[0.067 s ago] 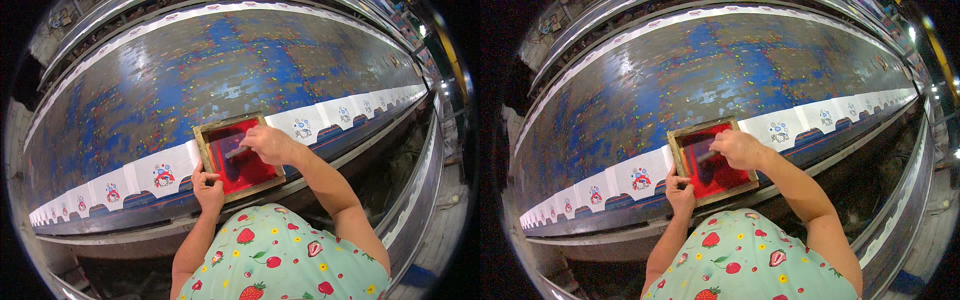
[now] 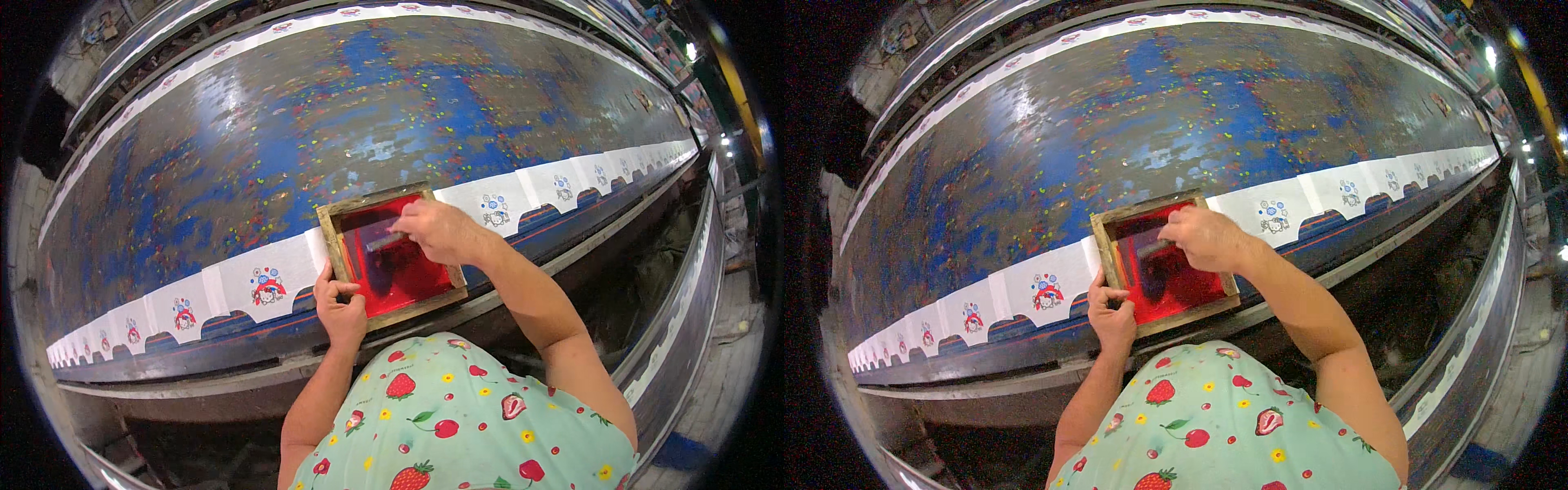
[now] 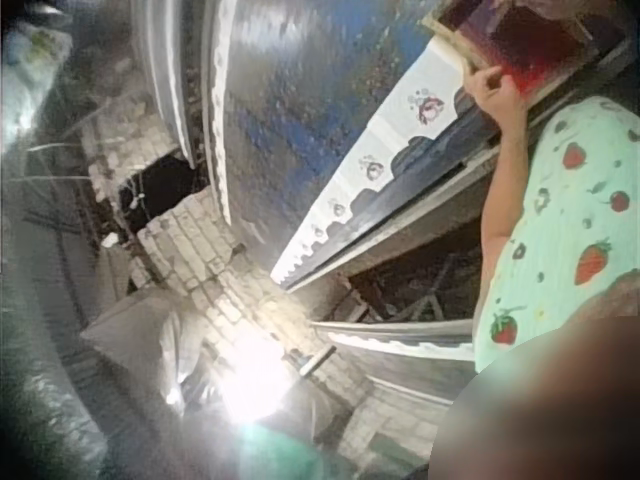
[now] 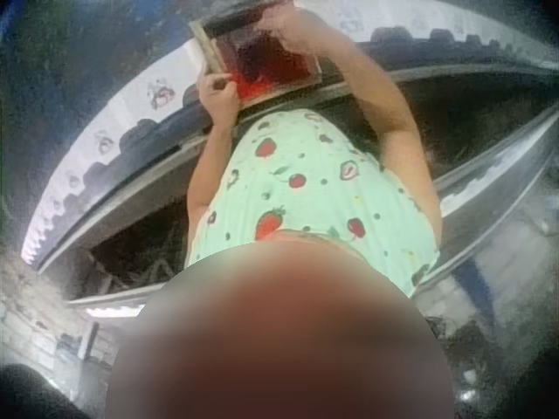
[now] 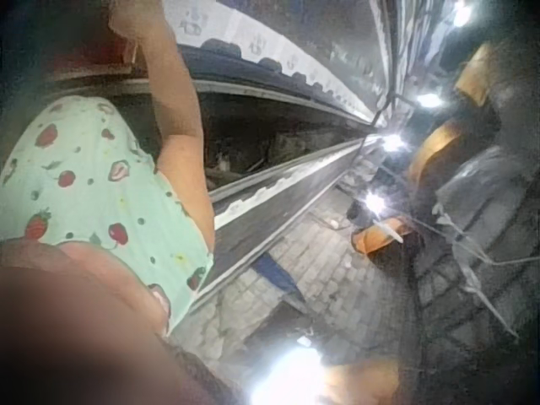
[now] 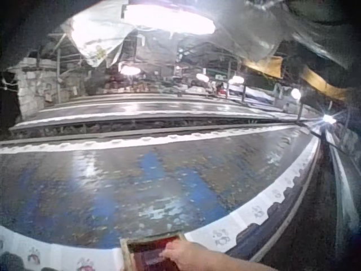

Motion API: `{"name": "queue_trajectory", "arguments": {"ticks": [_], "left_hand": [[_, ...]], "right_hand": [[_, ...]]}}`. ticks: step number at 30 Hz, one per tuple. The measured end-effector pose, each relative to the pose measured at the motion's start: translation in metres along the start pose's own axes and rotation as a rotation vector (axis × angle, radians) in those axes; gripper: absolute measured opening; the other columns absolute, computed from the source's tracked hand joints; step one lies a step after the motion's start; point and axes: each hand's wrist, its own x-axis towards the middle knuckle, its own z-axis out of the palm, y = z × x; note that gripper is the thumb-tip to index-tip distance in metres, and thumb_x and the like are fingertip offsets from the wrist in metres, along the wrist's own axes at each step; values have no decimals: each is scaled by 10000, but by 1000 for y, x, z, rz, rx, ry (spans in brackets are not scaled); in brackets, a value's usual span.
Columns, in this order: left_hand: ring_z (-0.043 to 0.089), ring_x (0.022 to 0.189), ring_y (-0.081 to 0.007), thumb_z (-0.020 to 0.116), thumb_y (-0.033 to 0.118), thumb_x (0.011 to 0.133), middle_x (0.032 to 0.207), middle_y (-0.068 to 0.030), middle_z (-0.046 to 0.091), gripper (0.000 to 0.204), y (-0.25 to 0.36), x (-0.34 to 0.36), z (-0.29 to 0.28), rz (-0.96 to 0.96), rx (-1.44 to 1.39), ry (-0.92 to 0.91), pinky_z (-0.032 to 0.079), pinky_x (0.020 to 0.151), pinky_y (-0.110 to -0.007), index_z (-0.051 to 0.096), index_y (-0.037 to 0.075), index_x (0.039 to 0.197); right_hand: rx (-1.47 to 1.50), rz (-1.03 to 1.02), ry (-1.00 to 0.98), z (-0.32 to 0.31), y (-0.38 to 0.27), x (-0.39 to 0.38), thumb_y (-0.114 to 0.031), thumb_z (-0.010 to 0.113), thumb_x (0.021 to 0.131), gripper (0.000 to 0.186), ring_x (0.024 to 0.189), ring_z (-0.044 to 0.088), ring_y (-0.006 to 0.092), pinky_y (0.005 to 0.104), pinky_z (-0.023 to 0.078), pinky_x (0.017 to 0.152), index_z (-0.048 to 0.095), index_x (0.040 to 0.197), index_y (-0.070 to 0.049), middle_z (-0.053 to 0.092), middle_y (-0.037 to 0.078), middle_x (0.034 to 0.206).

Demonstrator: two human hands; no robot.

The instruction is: The person holds a wooden screen-printing frame with red ink and repeatedly rubs a small block across the mesh to transfer ink onto a long sheet of paper with printed cartoon motifs. The person moves the frame along the sheet and continues the same rubbing motion throughout the clip.

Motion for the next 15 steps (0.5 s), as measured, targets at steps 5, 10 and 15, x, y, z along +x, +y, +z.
{"name": "queue_trajectory", "arguments": {"ticks": [5,10,15], "left_hand": [[571,1523,-417,704,-70,762,1655,-305,599,141,-2,7,5,9,0,-5,401,1273,-492,740,46,834],[565,1526,-416,693,-73,766,1653,-303,599,130,1,7,3,16,46,-20,407,1260,-488,736,32,829],[553,1527,-407,689,-74,769,1657,-293,591,142,2,6,3,1,35,-31,410,1256,-484,747,35,838]], "right_hand": [[-24,21,95,2,25,30,44,767,890,356,1149,727,423,513,600,1009,785,1239,-26,766,182,1152],[-55,47,180,16,25,31,42,723,864,368,1153,727,413,522,591,1025,794,1216,-38,761,171,1157],[-173,1,261,41,-7,-1,-27,699,859,296,1063,701,386,504,568,956,793,1136,-72,738,146,1108]]}}
